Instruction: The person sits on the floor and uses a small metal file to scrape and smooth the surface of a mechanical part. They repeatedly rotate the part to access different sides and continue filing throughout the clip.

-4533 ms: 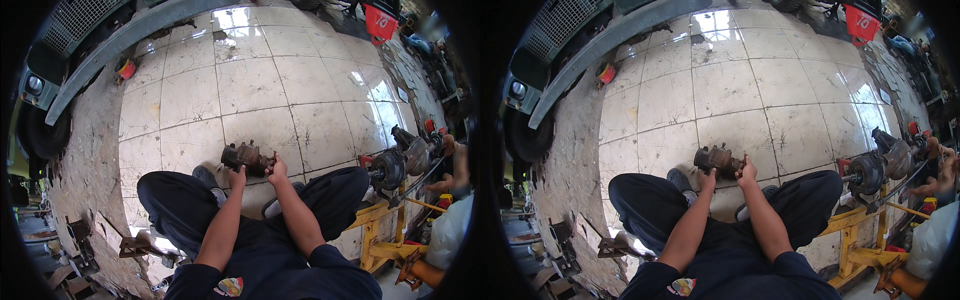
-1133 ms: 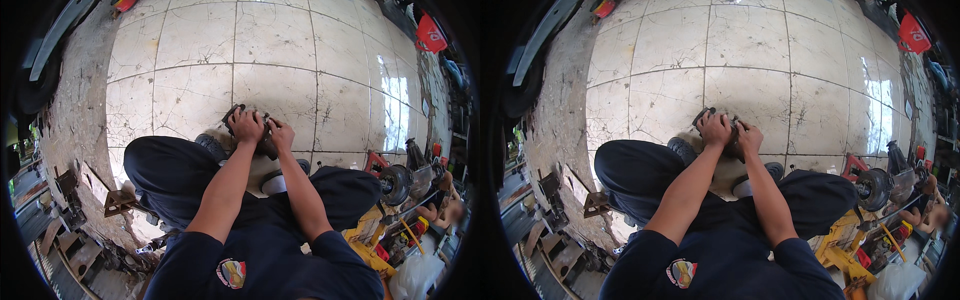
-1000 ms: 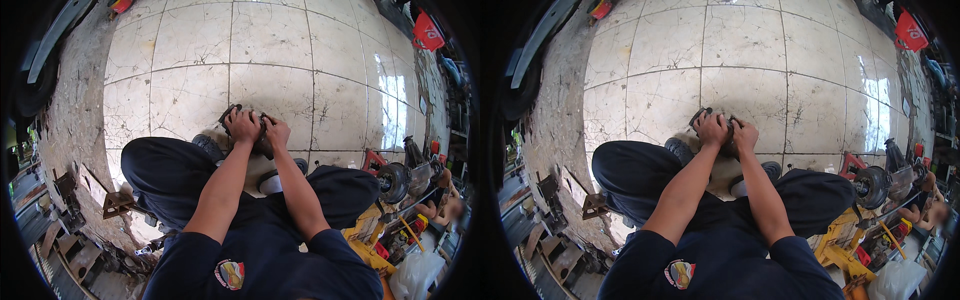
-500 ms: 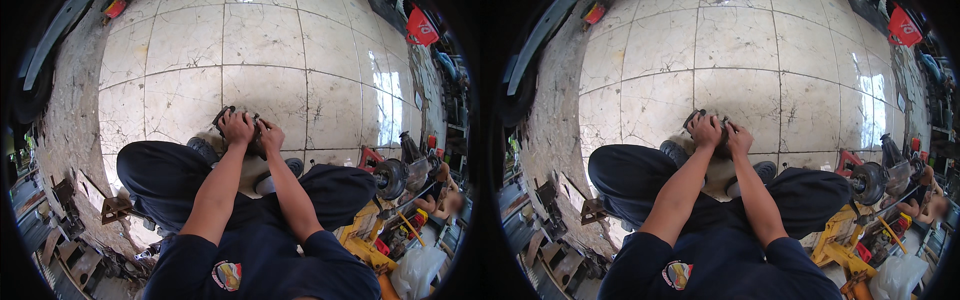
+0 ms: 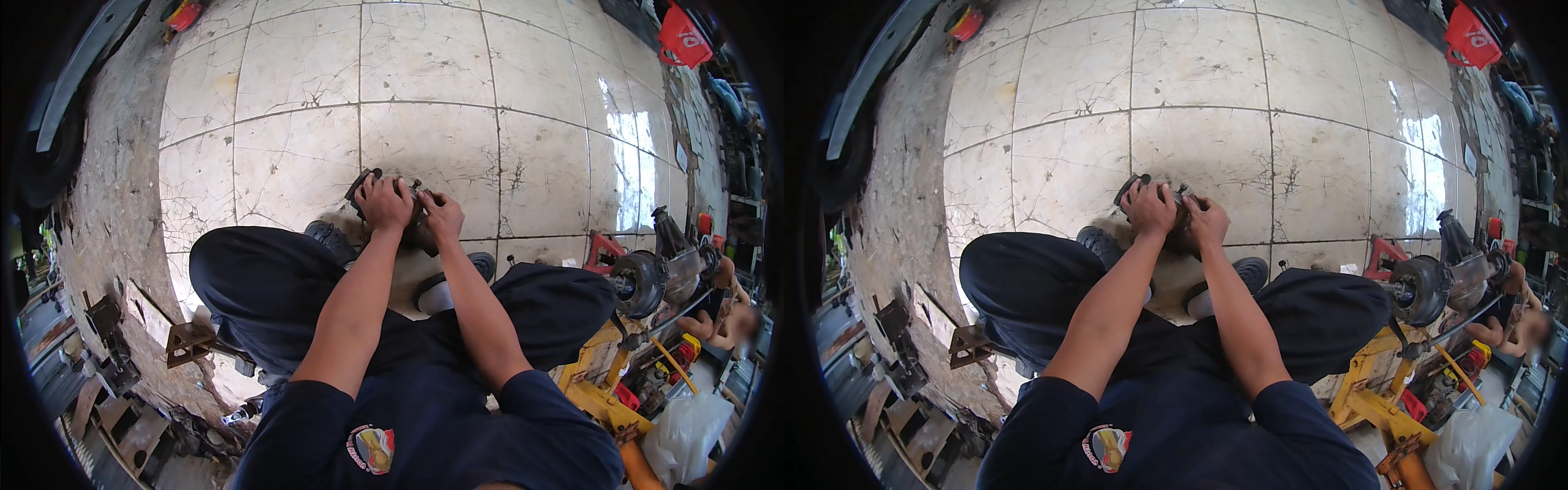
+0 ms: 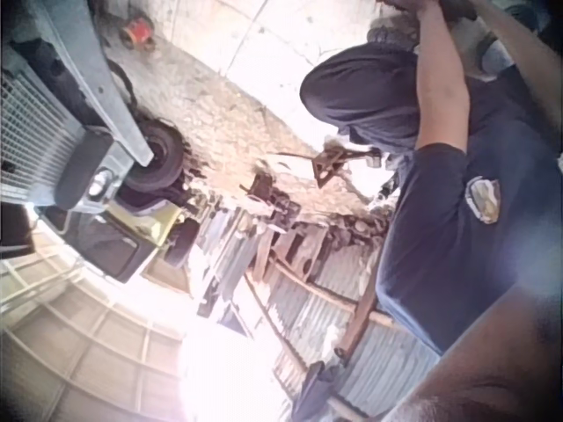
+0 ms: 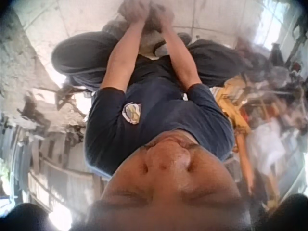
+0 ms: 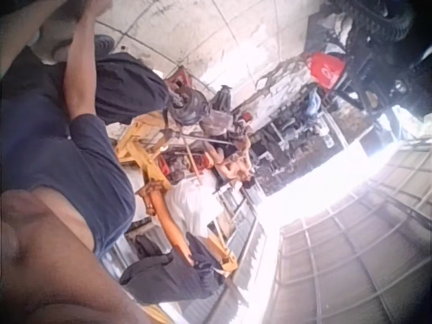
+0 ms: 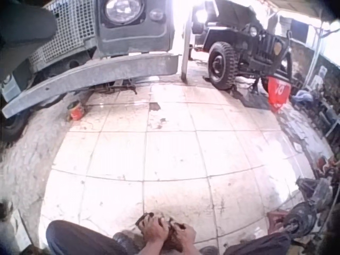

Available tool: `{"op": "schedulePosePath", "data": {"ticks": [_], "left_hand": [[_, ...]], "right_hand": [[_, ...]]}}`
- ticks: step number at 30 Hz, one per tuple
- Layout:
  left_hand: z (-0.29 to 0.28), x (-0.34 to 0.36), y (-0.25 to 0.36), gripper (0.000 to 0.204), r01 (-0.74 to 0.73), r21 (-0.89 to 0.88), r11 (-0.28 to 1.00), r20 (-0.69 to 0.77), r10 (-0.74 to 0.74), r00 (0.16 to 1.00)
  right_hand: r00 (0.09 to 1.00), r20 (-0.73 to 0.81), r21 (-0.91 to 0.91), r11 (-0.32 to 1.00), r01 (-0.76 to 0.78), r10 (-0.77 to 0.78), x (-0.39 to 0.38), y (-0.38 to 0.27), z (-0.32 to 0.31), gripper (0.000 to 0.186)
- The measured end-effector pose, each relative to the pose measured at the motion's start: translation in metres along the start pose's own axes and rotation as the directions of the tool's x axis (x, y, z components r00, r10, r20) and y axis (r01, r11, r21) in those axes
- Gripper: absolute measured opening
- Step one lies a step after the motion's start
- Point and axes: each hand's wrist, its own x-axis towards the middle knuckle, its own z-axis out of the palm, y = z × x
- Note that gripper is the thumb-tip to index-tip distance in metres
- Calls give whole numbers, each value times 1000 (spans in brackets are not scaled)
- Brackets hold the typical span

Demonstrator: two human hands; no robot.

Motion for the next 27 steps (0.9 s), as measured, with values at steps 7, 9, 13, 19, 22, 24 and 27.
{"op": "schedulePosePath", "data": {"ticks": [7, 9, 13, 19, 22, 24, 27], "left_hand": [[-1, 0, -2, 32, -14, 33, 999, -1, 14, 1000], [-1, 0, -2, 32, -1, 17, 1000, 8, 1, 1000], [-3, 0, 3, 32, 3, 23, 1000, 12, -3, 1000], [-3, -2, 1, 33, 11, -6, 1000, 19, -11, 1000], [-4, 0, 3, 32, 11, -6, 1000, 0, -11, 1000], [-4, 0, 2, 32, 1, -8, 1000, -7, -1, 1000], [0, -3, -1, 33, -6, -2, 1000, -4, 6, 1000]], "right_hand": [[1000, -4, 7, 1000, 24, -24, 2, 7, -3, 46], [996, -33, -20, 997, 77, -77, 4, 8, -2, 46], [968, -134, 12, 976, 216, -213, 3, 16, 2, 42], [982, -107, 96, 982, 163, -153, -7, 16, 4, 38], [980, -123, 109, 979, 170, -156, -6, 26, 6, 39], [989, -97, 149, 981, 124, -110, -1, 22, 7, 39], [1000, -26, 261, 965, 21, -14, 8, 12, 11, 39]]}}
